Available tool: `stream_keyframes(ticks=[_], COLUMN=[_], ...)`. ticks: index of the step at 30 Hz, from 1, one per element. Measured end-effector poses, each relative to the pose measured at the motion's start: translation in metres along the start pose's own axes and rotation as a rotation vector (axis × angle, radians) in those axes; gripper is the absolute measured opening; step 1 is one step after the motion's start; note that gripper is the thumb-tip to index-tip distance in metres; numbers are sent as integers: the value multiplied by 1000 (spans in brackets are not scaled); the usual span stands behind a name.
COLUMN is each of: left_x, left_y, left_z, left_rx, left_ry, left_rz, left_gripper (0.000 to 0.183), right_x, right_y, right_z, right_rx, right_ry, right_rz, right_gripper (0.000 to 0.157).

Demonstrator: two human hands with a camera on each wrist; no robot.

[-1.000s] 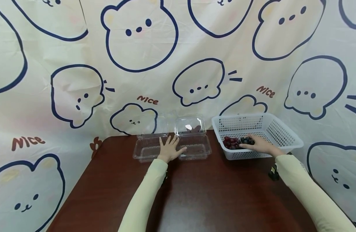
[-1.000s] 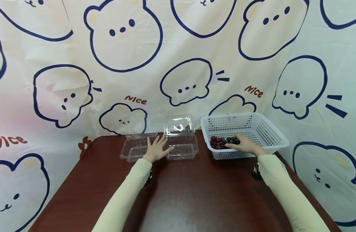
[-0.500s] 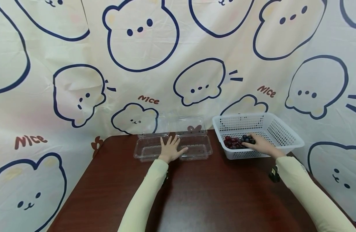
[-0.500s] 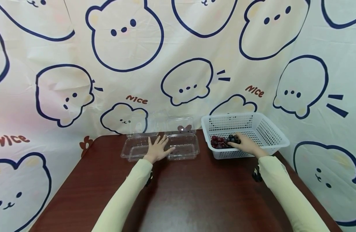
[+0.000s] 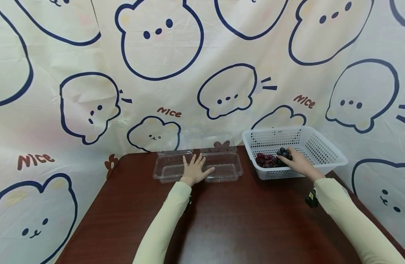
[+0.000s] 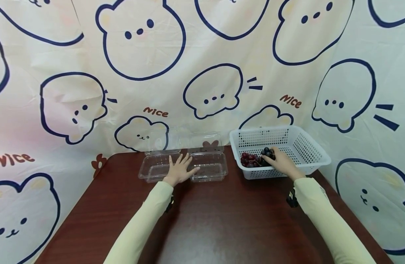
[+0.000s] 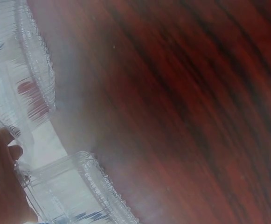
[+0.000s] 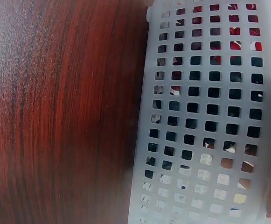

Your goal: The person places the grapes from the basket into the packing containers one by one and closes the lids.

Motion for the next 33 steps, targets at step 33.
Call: stream_keyframes(ticks=[33], left_x=[-4], left_y=[-2], left_z=[-10], left_rx=[38], left_ry=[-11], left_rz=[-54], left_gripper=[80], right_x=[-9], right_y=[11], right_z=[1], right_rx=[25], right_ry=[-161], right_rz=[-16], right_gripper=[69])
Point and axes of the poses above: each hand's wrist, its own z-axis towards the middle knuckle, its own x-axis out of the palm, y = z × x, the point moved 3 cm from there along z, towards the middle knuckle
